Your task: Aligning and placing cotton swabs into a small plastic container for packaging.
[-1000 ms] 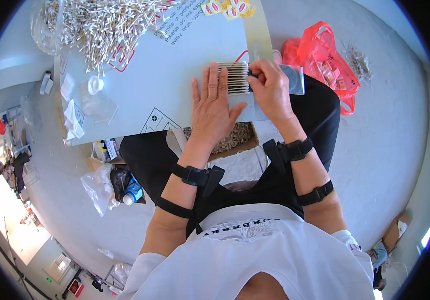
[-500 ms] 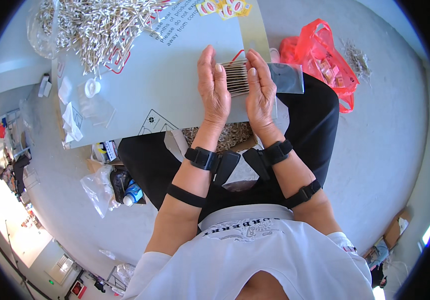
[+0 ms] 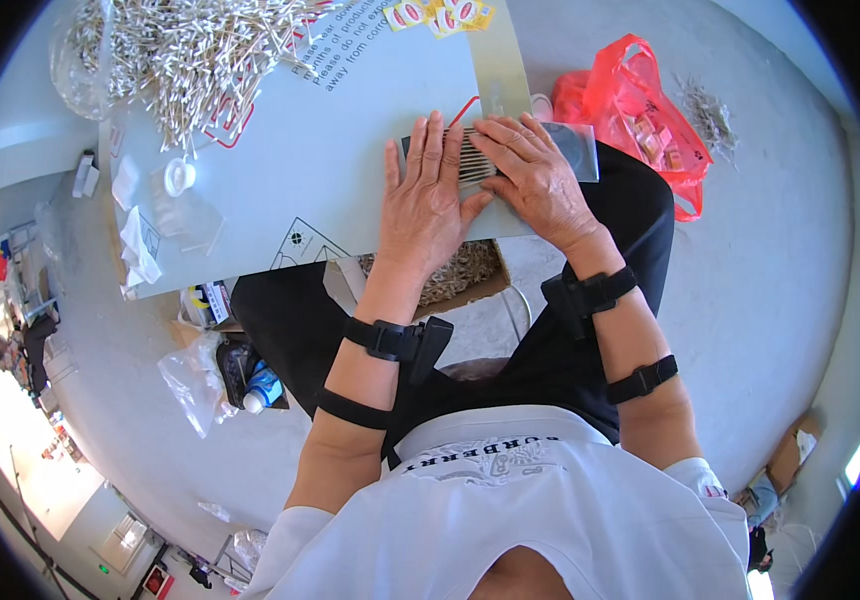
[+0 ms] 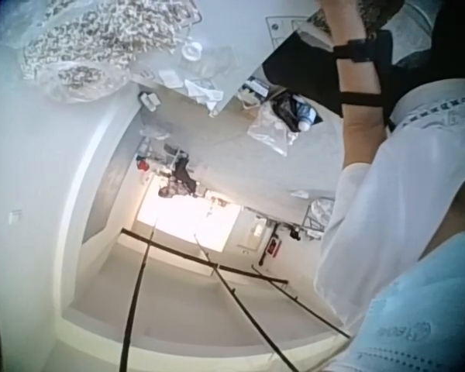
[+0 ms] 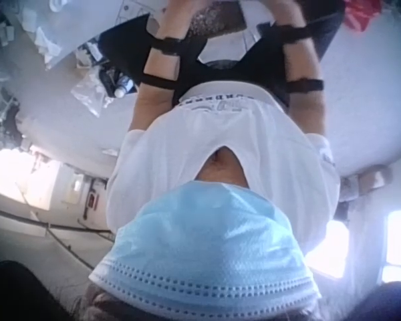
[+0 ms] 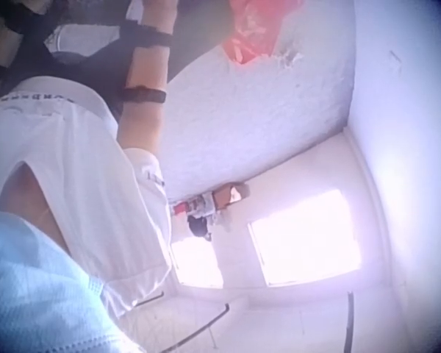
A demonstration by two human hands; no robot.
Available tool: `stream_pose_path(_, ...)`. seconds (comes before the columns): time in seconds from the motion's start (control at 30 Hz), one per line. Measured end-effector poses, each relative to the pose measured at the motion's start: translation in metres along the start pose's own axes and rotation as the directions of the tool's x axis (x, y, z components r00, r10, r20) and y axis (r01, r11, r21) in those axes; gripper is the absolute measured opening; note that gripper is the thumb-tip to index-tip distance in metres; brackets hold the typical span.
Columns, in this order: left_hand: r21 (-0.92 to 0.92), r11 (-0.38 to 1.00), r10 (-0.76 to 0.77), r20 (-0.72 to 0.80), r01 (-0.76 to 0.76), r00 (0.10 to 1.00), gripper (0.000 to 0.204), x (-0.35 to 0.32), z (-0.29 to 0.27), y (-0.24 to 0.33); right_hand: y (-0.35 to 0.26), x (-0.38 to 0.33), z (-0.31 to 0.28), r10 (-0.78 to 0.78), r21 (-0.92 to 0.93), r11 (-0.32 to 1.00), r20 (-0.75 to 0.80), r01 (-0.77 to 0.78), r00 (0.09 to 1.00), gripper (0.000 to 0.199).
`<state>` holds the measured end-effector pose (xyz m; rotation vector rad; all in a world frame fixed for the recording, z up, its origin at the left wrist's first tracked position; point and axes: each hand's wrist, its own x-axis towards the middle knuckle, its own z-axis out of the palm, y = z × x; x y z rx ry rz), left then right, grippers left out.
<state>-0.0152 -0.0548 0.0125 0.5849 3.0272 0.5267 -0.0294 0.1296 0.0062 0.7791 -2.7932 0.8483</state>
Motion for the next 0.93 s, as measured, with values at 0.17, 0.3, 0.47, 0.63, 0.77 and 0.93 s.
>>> stream_pose_path(0.17, 0.02, 0.999, 0.027, -0.008, -0.027, 1.0, 0.085, -0.001, 0.003, -0.002, -0.004, 0.0, 0.002, 0.007, 0.046, 0.999, -0.081, -0.003, 0.997, 0.052)
stream_pose_path(0.3, 0.02, 0.999, 0.033, -0.013, -0.032, 0.999, 0.082, -0.002, 0.004, -0.003, -0.013, -0.004, -0.008, 0.296, 0.196, 0.949, -0.293, -0.246, 0.909, 0.022)
stream_pose_path(0.47, 0.011, 1.0, 0.025, -0.046, -0.024, 0.999, 0.079, -0.003, 0.008, -0.001, -0.024, 0.009, -0.01, 0.407, -0.174, 0.895, -0.061, -0.411, 0.911, 0.012)
stream_pose_path(0.63, 0.042, 0.998, 0.047, -0.108, -0.043, 0.993, 0.077, -0.004, 0.011, -0.004, -0.042, 0.05, -0.025, 0.462, -0.41, 0.856, 0.337, -0.314, 0.82, 0.011)
stream_pose_path(0.77, 0.031, 0.999, 0.048, -0.113, -0.045, 0.992, 0.078, -0.004, 0.013, -0.003, -0.042, 0.056, -0.025, 0.454, -0.487, 0.839, 0.378, -0.244, 0.807, 0.013)
stream_pose_path(0.93, 0.031, 0.999, 0.047, -0.135, -0.043, 0.99, 0.081, -0.003, 0.017, -0.005, -0.039, 0.063, -0.025, 0.499, -0.543, 0.806, 0.406, -0.237, 0.766, 0.014)
